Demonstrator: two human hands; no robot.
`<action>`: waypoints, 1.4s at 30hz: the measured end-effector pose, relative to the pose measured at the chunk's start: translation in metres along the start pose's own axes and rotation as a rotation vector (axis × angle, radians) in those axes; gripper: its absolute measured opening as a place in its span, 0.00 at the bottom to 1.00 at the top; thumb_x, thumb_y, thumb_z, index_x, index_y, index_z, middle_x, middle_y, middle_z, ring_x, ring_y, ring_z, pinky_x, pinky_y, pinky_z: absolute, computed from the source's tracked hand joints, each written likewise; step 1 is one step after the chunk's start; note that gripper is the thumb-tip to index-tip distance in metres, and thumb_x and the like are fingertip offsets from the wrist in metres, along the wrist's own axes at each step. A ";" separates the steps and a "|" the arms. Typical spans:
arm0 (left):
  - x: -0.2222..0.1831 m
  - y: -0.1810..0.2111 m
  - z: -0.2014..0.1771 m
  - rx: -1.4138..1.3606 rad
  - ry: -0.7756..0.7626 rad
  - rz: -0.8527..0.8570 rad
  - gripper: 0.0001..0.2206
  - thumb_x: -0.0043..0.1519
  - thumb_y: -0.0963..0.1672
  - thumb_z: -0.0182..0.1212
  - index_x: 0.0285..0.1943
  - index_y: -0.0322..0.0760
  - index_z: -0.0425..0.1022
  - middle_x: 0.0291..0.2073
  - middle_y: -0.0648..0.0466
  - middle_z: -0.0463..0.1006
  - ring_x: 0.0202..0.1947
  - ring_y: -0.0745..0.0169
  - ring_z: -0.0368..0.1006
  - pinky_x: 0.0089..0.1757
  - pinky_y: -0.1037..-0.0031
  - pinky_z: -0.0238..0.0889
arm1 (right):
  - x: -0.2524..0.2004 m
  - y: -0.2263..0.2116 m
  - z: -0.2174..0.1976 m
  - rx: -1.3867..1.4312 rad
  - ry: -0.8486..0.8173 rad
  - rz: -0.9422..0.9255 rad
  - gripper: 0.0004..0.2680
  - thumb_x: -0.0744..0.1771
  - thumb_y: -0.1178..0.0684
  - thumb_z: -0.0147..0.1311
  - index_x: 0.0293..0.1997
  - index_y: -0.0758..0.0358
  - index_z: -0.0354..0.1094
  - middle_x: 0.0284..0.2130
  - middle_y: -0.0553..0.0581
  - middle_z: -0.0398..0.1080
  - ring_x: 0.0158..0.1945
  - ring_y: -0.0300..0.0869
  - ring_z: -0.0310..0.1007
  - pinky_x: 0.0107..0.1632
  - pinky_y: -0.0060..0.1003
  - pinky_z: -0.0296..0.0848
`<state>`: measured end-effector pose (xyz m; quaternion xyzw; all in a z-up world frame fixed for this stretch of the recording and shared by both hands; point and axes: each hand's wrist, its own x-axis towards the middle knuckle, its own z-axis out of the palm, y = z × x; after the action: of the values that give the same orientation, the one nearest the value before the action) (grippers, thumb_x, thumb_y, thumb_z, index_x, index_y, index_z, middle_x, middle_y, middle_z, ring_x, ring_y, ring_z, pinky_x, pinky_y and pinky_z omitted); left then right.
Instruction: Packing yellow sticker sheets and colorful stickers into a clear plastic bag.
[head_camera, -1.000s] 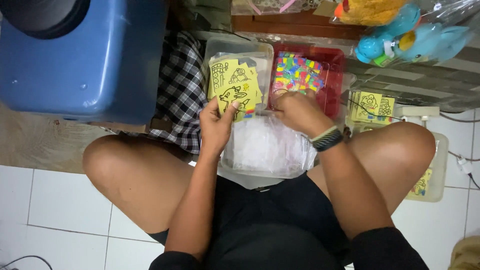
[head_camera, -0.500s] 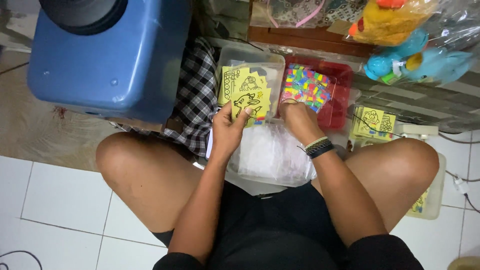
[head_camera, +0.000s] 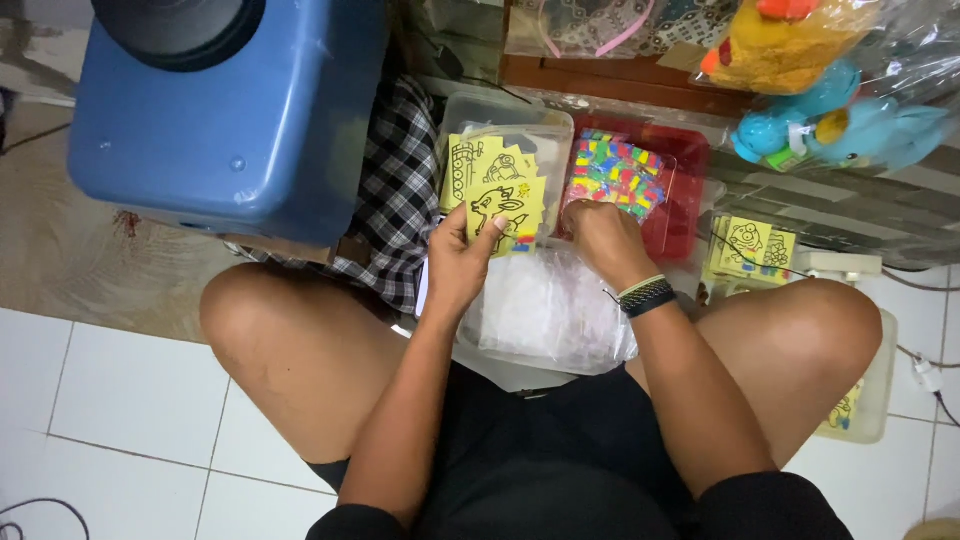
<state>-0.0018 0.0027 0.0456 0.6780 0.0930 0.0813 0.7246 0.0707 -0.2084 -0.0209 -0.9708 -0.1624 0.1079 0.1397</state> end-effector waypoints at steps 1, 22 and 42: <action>0.000 -0.001 -0.001 0.000 -0.004 0.001 0.04 0.61 0.39 0.68 0.35 0.36 0.77 0.22 0.60 0.75 0.28 0.74 0.64 0.36 0.79 0.65 | 0.001 0.000 0.002 0.000 0.002 0.003 0.07 0.67 0.53 0.50 0.36 0.55 0.76 0.31 0.65 0.77 0.40 0.63 0.80 0.43 0.58 0.78; 0.006 -0.020 0.001 0.001 -0.014 -0.033 0.05 0.59 0.39 0.70 0.35 0.37 0.77 0.22 0.60 0.76 0.26 0.76 0.65 0.33 0.81 0.65 | 0.005 0.018 0.016 -0.043 0.206 -0.027 0.04 0.67 0.53 0.52 0.34 0.55 0.72 0.27 0.58 0.75 0.36 0.59 0.80 0.43 0.56 0.77; -0.002 -0.049 0.009 0.309 -0.247 0.012 0.07 0.61 0.41 0.68 0.47 0.38 0.82 0.28 0.48 0.82 0.33 0.64 0.74 0.42 0.66 0.69 | -0.038 -0.028 -0.108 0.658 0.664 -0.475 0.02 0.70 0.67 0.56 0.40 0.74 0.71 0.41 0.69 0.74 0.46 0.62 0.75 0.52 0.52 0.70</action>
<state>-0.0024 -0.0099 -0.0024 0.7867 0.0109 -0.0132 0.6171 0.0550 -0.2218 0.0955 -0.7939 -0.2828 -0.1950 0.5016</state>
